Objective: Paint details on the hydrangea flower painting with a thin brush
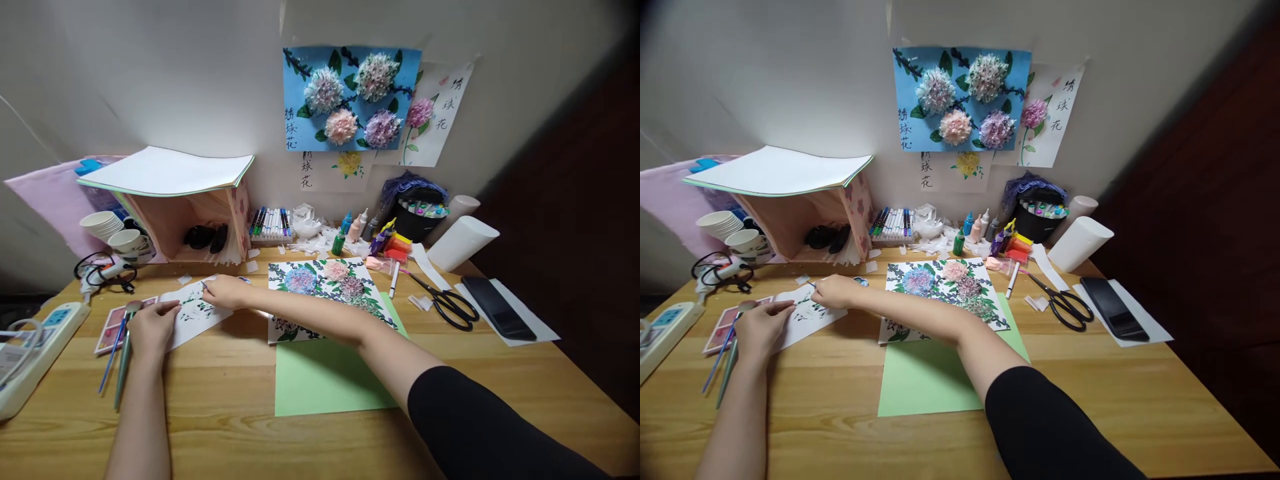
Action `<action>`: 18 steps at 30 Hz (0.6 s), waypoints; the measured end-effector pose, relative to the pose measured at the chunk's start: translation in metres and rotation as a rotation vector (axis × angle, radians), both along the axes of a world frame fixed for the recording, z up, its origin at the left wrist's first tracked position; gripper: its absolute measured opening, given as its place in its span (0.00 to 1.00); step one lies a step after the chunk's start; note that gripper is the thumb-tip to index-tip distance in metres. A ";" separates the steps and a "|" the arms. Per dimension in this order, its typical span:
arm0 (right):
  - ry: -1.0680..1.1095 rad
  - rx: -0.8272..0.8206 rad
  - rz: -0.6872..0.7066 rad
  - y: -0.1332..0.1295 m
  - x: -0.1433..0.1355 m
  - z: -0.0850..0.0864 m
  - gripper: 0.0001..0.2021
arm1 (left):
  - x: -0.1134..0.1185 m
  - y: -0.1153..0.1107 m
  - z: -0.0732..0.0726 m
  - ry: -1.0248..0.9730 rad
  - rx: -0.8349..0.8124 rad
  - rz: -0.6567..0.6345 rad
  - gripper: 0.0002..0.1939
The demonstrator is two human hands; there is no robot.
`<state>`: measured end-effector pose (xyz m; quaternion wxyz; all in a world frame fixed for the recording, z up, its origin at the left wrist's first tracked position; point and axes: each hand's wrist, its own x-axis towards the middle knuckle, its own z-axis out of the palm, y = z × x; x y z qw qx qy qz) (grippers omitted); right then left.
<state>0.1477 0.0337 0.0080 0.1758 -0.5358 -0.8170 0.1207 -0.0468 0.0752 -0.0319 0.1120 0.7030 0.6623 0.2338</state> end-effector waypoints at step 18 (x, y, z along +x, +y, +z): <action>-0.437 0.246 0.408 -0.047 -0.033 -0.006 0.11 | -0.025 -0.016 0.013 -0.473 0.250 0.164 0.15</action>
